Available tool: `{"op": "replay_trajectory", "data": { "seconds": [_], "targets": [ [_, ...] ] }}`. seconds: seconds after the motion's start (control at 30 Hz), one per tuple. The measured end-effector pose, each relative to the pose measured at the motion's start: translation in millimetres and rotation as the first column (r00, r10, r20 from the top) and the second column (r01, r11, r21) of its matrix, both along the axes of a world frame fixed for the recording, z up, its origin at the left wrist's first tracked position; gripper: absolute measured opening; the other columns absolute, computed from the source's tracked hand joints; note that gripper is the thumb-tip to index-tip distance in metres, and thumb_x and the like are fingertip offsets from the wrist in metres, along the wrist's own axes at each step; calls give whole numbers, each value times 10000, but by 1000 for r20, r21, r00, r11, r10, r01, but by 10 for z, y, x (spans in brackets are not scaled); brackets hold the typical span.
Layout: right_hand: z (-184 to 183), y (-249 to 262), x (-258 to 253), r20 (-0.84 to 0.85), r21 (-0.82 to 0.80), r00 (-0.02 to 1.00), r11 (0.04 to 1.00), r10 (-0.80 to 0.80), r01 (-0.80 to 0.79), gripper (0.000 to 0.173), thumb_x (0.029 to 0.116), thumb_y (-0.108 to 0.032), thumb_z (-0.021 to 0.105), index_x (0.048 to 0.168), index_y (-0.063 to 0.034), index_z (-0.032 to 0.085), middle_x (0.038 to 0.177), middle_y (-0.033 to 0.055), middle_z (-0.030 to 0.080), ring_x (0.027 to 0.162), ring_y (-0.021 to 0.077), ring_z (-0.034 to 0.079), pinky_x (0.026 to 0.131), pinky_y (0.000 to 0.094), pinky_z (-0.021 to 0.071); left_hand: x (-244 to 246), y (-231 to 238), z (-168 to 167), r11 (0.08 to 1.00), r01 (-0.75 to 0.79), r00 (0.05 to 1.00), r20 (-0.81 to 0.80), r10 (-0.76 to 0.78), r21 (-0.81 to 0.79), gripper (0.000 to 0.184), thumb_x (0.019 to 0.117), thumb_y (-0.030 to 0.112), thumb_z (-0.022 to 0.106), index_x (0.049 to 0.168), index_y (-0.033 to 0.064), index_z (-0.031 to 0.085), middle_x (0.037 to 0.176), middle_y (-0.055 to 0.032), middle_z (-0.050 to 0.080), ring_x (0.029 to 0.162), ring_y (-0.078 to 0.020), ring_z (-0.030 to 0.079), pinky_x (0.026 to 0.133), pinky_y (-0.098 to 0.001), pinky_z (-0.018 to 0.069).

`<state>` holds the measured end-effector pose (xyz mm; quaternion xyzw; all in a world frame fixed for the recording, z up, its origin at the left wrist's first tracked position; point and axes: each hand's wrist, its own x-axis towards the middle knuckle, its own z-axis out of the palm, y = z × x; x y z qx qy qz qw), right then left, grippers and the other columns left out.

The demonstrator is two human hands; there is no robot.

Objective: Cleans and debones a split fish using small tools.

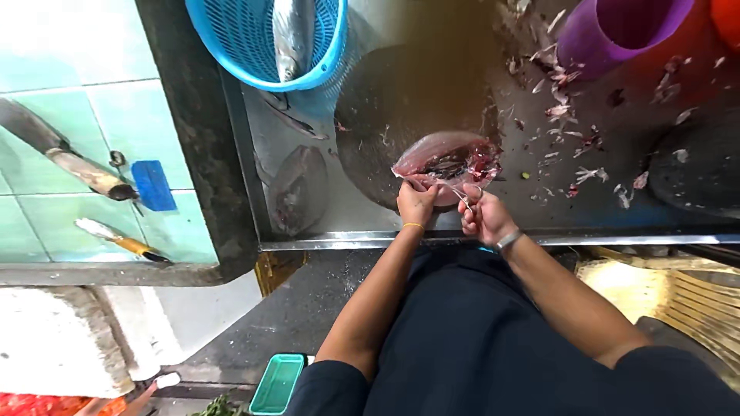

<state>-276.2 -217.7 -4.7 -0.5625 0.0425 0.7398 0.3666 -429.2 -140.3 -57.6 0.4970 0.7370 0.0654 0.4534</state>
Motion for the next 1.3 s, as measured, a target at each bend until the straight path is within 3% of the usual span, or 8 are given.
{"op": "replay_trajectory", "data": {
  "seconds": [0.13, 0.53, 0.7, 0.83, 0.97, 1.07, 1.2, 1.3],
  "targets": [
    [-7, -31, 31, -85, -40, 996, 998, 34, -38, 637, 1049, -664, 281, 803, -168, 596, 566, -28, 572, 435, 86, 518, 423, 256, 469, -16, -22, 10, 999, -4, 1000, -18, 3, -33, 438, 795, 304, 823, 1094, 22, 671, 999, -165, 716, 987, -334, 694, 881, -584, 538],
    [-35, -182, 66, -79, 19, 994, 997, 70, -69, 586, 1002, -715, 398, 831, -190, 593, 555, -76, 475, 440, 41, 457, 443, 226, 439, -33, -4, 32, 1000, 2, 1000, -9, -2, -28, 515, 796, 335, 831, 1152, 3, 664, 1038, -190, 715, 1029, -359, 688, 908, -603, 535],
    [271, -35, 512, 406, 320, 913, 931, 32, -175, 397, 1096, -310, 344, 1043, -96, 674, 716, -15, 686, 526, 76, 594, 482, 256, 529, -183, -34, -89, 998, -60, 989, 139, 57, 20, 382, 872, 310, 780, 1062, -9, 692, 963, -167, 723, 942, -305, 706, 882, -554, 555],
    [272, -38, 411, 194, 152, 979, 984, 67, -97, 767, 1013, -720, 47, 1182, -238, 619, 869, -9, 709, 662, 136, 665, 574, 322, 563, -239, -89, -196, 969, -242, 897, 390, 209, 39, 164, 923, 152, 678, 955, -10, 680, 848, -109, 725, 794, -200, 732, 785, -442, 625],
    [-75, 27, -215, -134, 219, 967, 958, 218, -186, 632, 1080, -576, 175, 1009, -147, 633, 683, 0, 656, 519, 98, 592, 484, 259, 511, -267, -105, -227, 979, -192, 904, 400, 148, 74, 139, 948, 140, 645, 893, 15, 668, 777, -75, 723, 722, -167, 722, 729, -410, 616],
    [5, 205, -285, 120, 195, 991, 978, 50, -73, 419, 1104, -345, 442, 877, -64, 656, 593, -10, 599, 462, 79, 548, 450, 242, 498, -306, -35, -231, 987, -153, 923, 363, 127, 44, 172, 977, 156, 613, 930, 5, 681, 811, -93, 719, 749, -186, 715, 750, -434, 604],
    [11, 247, -250, -80, 113, 978, 977, 192, -183, 567, 1096, -539, 309, 915, -106, 627, 590, 0, 607, 455, 100, 556, 441, 261, 495, -301, -64, -265, 986, -163, 882, 451, 133, 29, 175, 1029, 139, 560, 1033, -11, 652, 846, -94, 721, 768, -173, 717, 763, -404, 612],
    [-10, 246, -372, 91, 162, 990, 979, 110, -124, 432, 1098, -349, 465, 851, -47, 649, 550, -1, 568, 423, 84, 516, 419, 250, 473, -326, -39, -302, 987, -158, 880, 458, 128, 28, 168, 1019, 120, 551, 1007, -9, 657, 843, -105, 722, 778, -184, 722, 764, -418, 614]
  ]
}}
